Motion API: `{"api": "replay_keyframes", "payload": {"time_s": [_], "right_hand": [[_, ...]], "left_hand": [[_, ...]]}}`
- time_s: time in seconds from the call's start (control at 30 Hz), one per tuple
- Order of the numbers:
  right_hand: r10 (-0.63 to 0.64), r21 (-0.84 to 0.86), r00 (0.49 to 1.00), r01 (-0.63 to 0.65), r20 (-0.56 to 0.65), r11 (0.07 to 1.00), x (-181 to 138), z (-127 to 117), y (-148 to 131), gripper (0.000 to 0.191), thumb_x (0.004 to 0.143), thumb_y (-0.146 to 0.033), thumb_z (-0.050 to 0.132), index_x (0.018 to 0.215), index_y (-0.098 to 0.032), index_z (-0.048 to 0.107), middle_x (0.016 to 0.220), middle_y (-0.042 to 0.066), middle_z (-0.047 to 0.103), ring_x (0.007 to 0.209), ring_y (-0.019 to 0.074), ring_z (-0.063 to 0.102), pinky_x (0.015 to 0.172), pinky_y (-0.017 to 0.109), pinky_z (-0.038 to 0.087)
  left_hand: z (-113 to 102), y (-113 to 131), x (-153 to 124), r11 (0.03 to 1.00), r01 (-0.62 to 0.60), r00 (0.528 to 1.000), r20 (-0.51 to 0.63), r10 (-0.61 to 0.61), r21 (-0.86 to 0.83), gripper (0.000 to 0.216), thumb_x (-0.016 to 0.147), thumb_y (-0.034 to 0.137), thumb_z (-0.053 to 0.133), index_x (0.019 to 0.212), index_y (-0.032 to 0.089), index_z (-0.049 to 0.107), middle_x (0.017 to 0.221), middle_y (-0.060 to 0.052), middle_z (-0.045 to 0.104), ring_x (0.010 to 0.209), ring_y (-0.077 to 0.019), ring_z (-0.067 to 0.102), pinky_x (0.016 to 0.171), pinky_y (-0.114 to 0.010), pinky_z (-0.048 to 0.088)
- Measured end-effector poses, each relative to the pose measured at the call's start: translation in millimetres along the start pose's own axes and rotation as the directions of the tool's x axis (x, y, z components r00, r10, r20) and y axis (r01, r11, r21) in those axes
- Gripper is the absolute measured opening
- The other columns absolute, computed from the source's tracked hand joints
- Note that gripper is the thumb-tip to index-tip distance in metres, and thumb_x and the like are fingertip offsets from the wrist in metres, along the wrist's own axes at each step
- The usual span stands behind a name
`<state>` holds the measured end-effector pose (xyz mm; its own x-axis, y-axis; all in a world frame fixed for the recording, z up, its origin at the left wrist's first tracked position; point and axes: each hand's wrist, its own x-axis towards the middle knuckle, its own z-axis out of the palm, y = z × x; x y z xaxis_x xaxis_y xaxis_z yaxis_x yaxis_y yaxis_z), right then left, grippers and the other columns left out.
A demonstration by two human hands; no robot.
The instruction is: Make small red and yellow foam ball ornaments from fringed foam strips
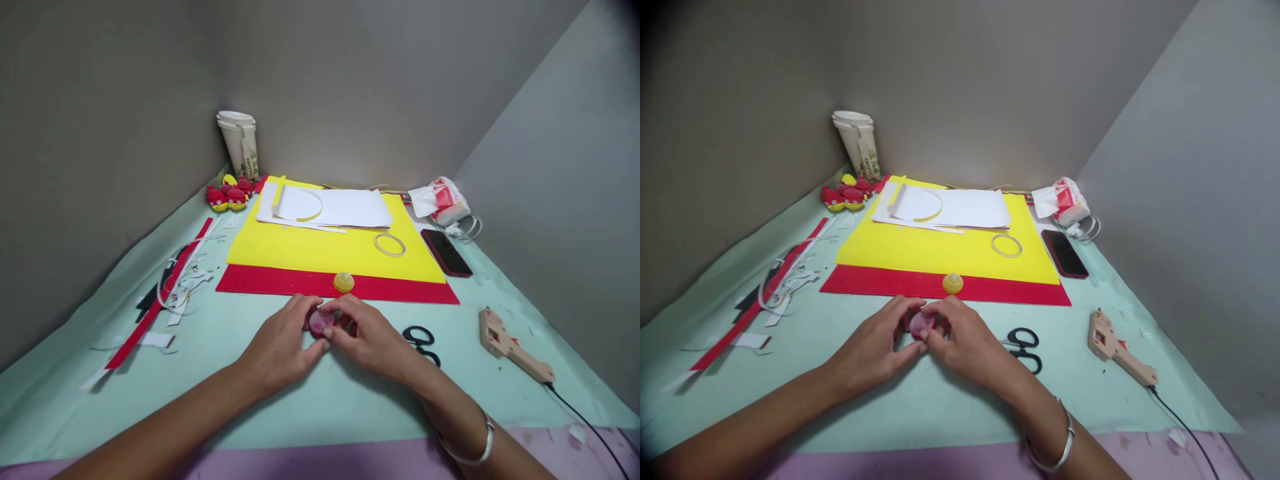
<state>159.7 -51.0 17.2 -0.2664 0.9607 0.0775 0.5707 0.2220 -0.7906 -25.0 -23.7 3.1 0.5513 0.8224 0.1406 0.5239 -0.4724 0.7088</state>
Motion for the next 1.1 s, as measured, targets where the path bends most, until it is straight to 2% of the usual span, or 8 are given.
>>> {"api": "replay_keyframes", "payload": {"time_s": [0.2, 0.33, 0.43, 0.73, 1.1], "right_hand": [[-0.127, -0.009, 0.989, 0.128, 0.071, 0.992, -2.8, -6.8, 1.0, 0.027, 0.082, -0.011, 0.064, 0.106, -0.023, 0.065, 0.100, 0.004, 0.064, 0.082, 0.0149, 0.059, 0.073, 0.027, 0.048], [-0.165, -0.133, 0.981, 0.178, 0.101, 0.975, -4.3, -10.1, 6.2, 0.032, 0.084, -0.013, 0.064, 0.113, -0.028, 0.066, 0.112, 0.005, 0.062, 0.088, 0.0172, 0.062, 0.078, 0.030, 0.050], [-0.181, -0.219, 0.975, 0.205, 0.127, 0.954, -5.6, -11.8, 7.2, 0.036, 0.087, -0.017, 0.062, 0.120, -0.031, 0.064, 0.114, 0.006, 0.063, 0.094, 0.0198, 0.064, 0.083, 0.032, 0.050], [-0.203, -0.285, 0.965, 0.244, 0.164, 0.927, -6.9, -13.0, 2.9, 0.029, 0.093, -0.021, 0.056, 0.119, -0.028, 0.067, 0.111, 0.009, 0.066, 0.097, 0.0219, 0.065, 0.086, 0.034, 0.050], [-0.219, -0.260, 0.966, 0.248, 0.134, 0.933, -10.8, -11.1, -2.0, 0.026, 0.089, -0.014, 0.058, 0.108, -0.027, 0.070, 0.107, 0.007, 0.066, 0.091, 0.0198, 0.065, 0.081, 0.030, 0.050]], "left_hand": [[2.5, -4.6, -1.3, 1.000, 0.005, 1.000, 0.001, -0.005, 0.013, 0.038, 0.082, 0.031, 0.062, 0.118, 0.022, 0.053, 0.107, -0.006, 0.062, 0.092, -0.0231, 0.061, 0.076, -0.035, 0.050], [2.1, -4.9, -1.5, 1.000, -0.001, 1.000, 0.013, 0.001, 0.012, 0.039, 0.082, 0.030, 0.063, 0.118, 0.021, 0.052, 0.109, -0.008, 0.061, 0.096, -0.0238, 0.060, 0.080, -0.037, 0.050], [2.0, -4.9, -1.0, 1.000, -0.009, 1.000, 0.008, 0.009, 0.006, 0.036, 0.083, 0.031, 0.062, 0.117, 0.022, 0.053, 0.106, -0.007, 0.062, 0.093, -0.0231, 0.060, 0.078, -0.036, 0.050], [-0.8, -1.7, -0.3, 0.999, -0.028, 0.999, 0.027, 0.029, -0.021, 0.027, 0.080, 0.026, 0.063, 0.107, 0.023, 0.058, 0.095, -0.003, 0.062, 0.080, -0.0186, 0.057, 0.072, -0.032, 0.048], [-1.3, -1.8, 1.1, 0.999, -0.035, 0.997, 0.067, 0.036, -0.021, 0.023, 0.082, 0.024, 0.062, 0.105, 0.023, 0.060, 0.094, -0.003, 0.060, 0.084, -0.0192, 0.057, 0.075, -0.032, 0.046]]}}
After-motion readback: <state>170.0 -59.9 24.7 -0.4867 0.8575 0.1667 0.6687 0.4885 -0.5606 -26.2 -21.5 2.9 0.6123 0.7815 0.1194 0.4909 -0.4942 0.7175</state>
